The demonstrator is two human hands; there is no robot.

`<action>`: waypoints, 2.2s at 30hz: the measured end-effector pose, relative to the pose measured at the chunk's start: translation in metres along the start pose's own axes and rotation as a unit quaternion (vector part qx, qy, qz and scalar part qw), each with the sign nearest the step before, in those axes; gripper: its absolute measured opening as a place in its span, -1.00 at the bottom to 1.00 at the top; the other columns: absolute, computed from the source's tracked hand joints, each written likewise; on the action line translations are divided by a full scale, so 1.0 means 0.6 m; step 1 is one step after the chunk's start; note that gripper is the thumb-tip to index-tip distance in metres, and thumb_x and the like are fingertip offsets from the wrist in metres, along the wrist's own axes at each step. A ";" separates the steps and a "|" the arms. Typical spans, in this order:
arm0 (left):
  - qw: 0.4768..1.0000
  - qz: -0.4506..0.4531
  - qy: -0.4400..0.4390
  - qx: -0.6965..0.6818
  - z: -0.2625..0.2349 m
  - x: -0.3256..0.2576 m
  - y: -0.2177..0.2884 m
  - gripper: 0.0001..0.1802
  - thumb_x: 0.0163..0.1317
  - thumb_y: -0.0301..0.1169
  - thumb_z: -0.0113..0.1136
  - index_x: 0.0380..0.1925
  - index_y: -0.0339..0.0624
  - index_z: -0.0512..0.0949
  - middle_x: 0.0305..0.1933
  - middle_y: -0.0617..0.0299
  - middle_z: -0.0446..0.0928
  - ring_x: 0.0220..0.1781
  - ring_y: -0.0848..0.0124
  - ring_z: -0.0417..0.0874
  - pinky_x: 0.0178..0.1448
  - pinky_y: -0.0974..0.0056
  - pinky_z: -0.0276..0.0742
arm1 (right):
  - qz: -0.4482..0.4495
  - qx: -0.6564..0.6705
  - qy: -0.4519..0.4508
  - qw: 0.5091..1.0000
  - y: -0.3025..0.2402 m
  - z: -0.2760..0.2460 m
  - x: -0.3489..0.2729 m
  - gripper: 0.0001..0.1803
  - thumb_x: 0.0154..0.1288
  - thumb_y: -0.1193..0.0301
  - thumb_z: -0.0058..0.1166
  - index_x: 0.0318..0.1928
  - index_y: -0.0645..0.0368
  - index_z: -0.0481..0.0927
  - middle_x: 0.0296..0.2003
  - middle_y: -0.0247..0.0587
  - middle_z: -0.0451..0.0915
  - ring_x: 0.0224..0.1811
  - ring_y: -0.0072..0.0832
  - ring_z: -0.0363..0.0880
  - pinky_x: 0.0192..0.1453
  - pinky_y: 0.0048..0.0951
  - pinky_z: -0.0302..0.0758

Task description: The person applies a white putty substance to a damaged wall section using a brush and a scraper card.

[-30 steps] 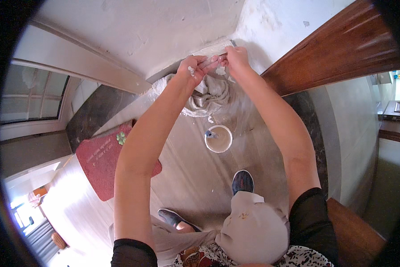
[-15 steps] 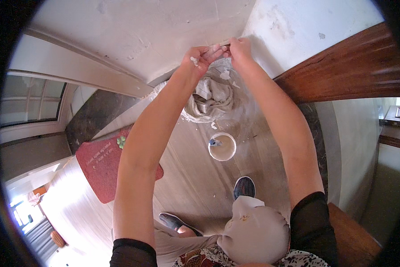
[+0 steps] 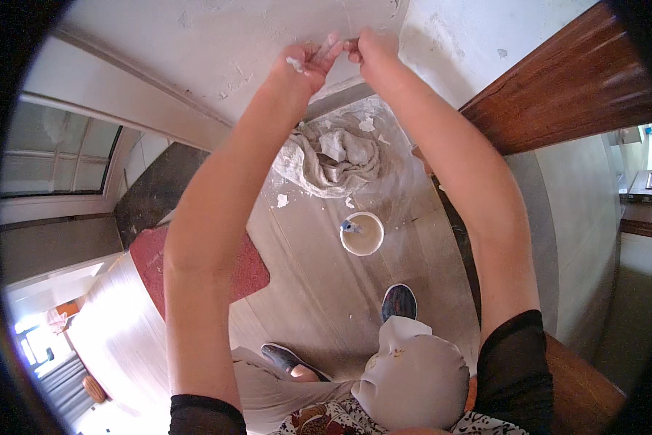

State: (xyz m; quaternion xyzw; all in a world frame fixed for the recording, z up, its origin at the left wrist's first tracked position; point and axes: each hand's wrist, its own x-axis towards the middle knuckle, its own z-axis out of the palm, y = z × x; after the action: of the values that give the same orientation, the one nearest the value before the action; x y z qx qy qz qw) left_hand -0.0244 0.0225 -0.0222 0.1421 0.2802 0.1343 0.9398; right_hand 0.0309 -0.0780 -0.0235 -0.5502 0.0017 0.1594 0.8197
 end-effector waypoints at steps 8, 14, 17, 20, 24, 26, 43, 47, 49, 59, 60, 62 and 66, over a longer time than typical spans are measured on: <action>0.962 -0.004 -0.148 0.230 0.105 -0.200 0.070 -0.80 0.08 -0.58 -0.21 -0.34 -0.55 0.33 -0.37 -0.07 0.48 -0.39 0.27 0.55 -0.21 0.35 0.51 | -0.059 0.018 -0.112 0.992 -0.164 0.033 -0.126 -0.83 0.10 0.54 -0.29 -0.55 0.31 0.35 -0.68 -0.18 0.38 -0.73 -0.53 0.32 -0.77 -0.62 0.15; 0.839 0.120 -0.320 0.424 0.068 -0.295 0.103 -0.73 0.11 -0.50 -0.23 -0.27 -0.55 0.28 -0.28 -0.10 0.44 -0.27 0.18 0.52 -0.15 0.28 0.50 | -0.180 0.029 -0.214 0.960 -0.187 0.024 -0.225 -0.91 0.12 0.53 -0.27 -0.39 0.27 0.32 -0.64 -0.19 0.40 -0.68 -0.49 0.35 -0.71 -0.55 0.20; 0.868 0.060 -0.268 0.414 0.009 -0.309 0.083 -0.69 0.11 -0.37 -0.08 -0.22 -0.40 0.31 -0.33 -0.05 0.46 -0.23 0.18 0.53 -0.27 0.25 0.53 | -0.098 -0.067 -0.183 0.976 -0.129 -0.013 -0.266 -0.89 0.16 0.50 -0.28 -0.40 0.27 0.33 -0.65 -0.24 0.40 -0.67 -0.54 0.35 -0.65 -0.57 0.26; 0.893 -0.002 -0.167 0.419 -0.097 -0.298 0.037 -0.76 0.12 -0.44 -0.06 -0.34 -0.47 0.36 -0.40 -0.04 0.47 -0.40 0.24 0.56 -0.35 0.28 0.55 | -0.002 -0.107 -0.204 0.973 -0.062 -0.063 -0.314 -0.85 0.20 0.44 -0.29 -0.38 0.24 0.34 -0.63 -0.28 0.41 -0.65 -0.59 0.35 -0.58 -0.64 0.30; 0.887 -0.054 -0.119 0.442 -0.204 -0.305 0.015 -0.74 0.11 -0.44 -0.04 -0.33 -0.51 0.30 -0.38 -0.07 0.45 -0.41 0.21 0.56 -0.35 0.29 0.55 | -0.007 -0.245 -0.265 0.933 0.033 -0.145 -0.356 -0.79 0.17 0.43 -0.20 -0.20 0.26 0.34 -0.57 -0.25 0.42 -0.58 -0.56 0.40 -0.52 -0.62 0.34; 0.884 -0.054 -0.112 0.450 -0.248 -0.295 0.026 -0.74 0.11 -0.44 -0.04 -0.33 -0.50 0.30 -0.39 -0.06 0.45 -0.41 0.21 0.57 -0.35 0.30 0.54 | -0.172 -0.490 -0.319 0.793 0.056 -0.169 -0.372 -0.65 0.07 0.37 -0.04 -0.15 0.32 0.32 -0.45 -0.12 0.43 -0.37 -0.38 0.44 -0.35 -0.44 0.39; 0.900 -0.265 -0.116 0.326 -0.388 -0.314 0.030 -0.80 0.11 -0.43 -0.04 -0.27 -0.31 0.37 -0.34 0.08 0.48 -0.31 0.30 0.55 -0.16 0.15 0.49 | -0.321 -0.570 -0.378 0.655 0.138 -0.224 -0.392 -0.85 -0.09 0.44 -0.02 -0.45 0.23 0.39 -0.41 -0.08 0.36 -0.32 -0.20 0.37 -0.30 -0.32 0.37; 0.905 -0.289 -0.114 0.292 -0.403 -0.320 -0.002 -0.76 0.12 -0.44 -0.07 -0.20 -0.31 0.32 -0.23 0.06 0.44 -0.17 0.28 0.49 -0.05 0.11 0.43 | -0.262 -0.630 -0.424 0.596 0.110 -0.232 -0.416 -0.90 -0.10 0.49 -0.05 -0.51 0.24 0.35 -0.46 -0.08 0.34 -0.39 -0.20 0.39 -0.40 -0.33 0.39; 0.906 -0.293 -0.115 0.284 -0.414 -0.313 -0.022 -0.74 0.12 -0.45 -0.08 -0.18 -0.31 0.31 -0.21 0.06 0.43 -0.13 0.28 0.47 0.00 0.09 0.39 | -0.251 -0.649 -0.431 0.575 0.120 -0.252 -0.415 -0.90 -0.11 0.50 -0.05 -0.51 0.25 0.36 -0.47 -0.08 0.34 -0.40 -0.20 0.40 -0.39 -0.34 0.39; 0.905 -0.349 -0.134 0.206 -0.409 -0.337 -0.093 -0.63 0.08 -0.50 -0.06 -0.07 -0.30 0.21 -0.13 0.11 0.34 -0.07 0.14 0.40 0.10 -0.11 0.21 | -0.358 -0.601 -0.357 0.618 0.162 -0.242 -0.402 -0.83 -0.15 0.50 -0.07 -0.43 0.28 0.41 -0.50 -0.05 0.42 -0.48 -0.22 0.46 -0.47 -0.35 0.42; 0.910 -0.337 -0.121 0.208 -0.404 -0.340 -0.100 -0.63 0.10 -0.48 -0.07 -0.07 -0.30 0.20 -0.11 0.12 0.33 -0.04 0.13 0.38 0.11 -0.10 0.21 | -0.357 -0.602 -0.356 0.619 0.163 -0.238 -0.407 -0.83 -0.15 0.50 -0.07 -0.43 0.28 0.41 -0.50 -0.05 0.42 -0.48 -0.22 0.46 -0.47 -0.35 0.42; 0.912 -0.341 -0.119 0.196 -0.406 -0.336 -0.108 -0.63 0.12 -0.46 -0.09 -0.06 -0.30 0.19 -0.09 0.11 0.31 -0.03 0.13 0.36 0.12 -0.09 0.20 | -0.273 -0.590 -0.381 0.658 0.152 -0.224 -0.422 -0.84 -0.09 0.51 -0.11 -0.39 0.21 0.43 -0.34 -0.05 0.45 -0.36 -0.29 0.48 -0.37 -0.33 0.43; 0.931 -0.302 -0.115 0.169 -0.387 -0.334 -0.122 -0.64 0.16 -0.41 -0.14 -0.05 -0.31 0.17 -0.04 0.07 0.28 -0.01 0.13 0.35 0.13 -0.06 0.21 | -0.256 -0.632 -0.376 0.628 0.130 -0.209 -0.430 -0.82 -0.14 0.50 -0.09 -0.41 0.17 0.46 -0.43 -0.09 0.48 -0.43 -0.32 0.49 -0.40 -0.33 0.43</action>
State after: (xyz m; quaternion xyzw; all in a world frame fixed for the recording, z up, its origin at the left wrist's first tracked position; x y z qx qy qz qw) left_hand -0.3044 -0.0673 -0.1358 0.2219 0.2189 -0.2219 0.9239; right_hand -0.2130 -0.2314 -0.0972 -0.8037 -0.5486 0.0980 0.2084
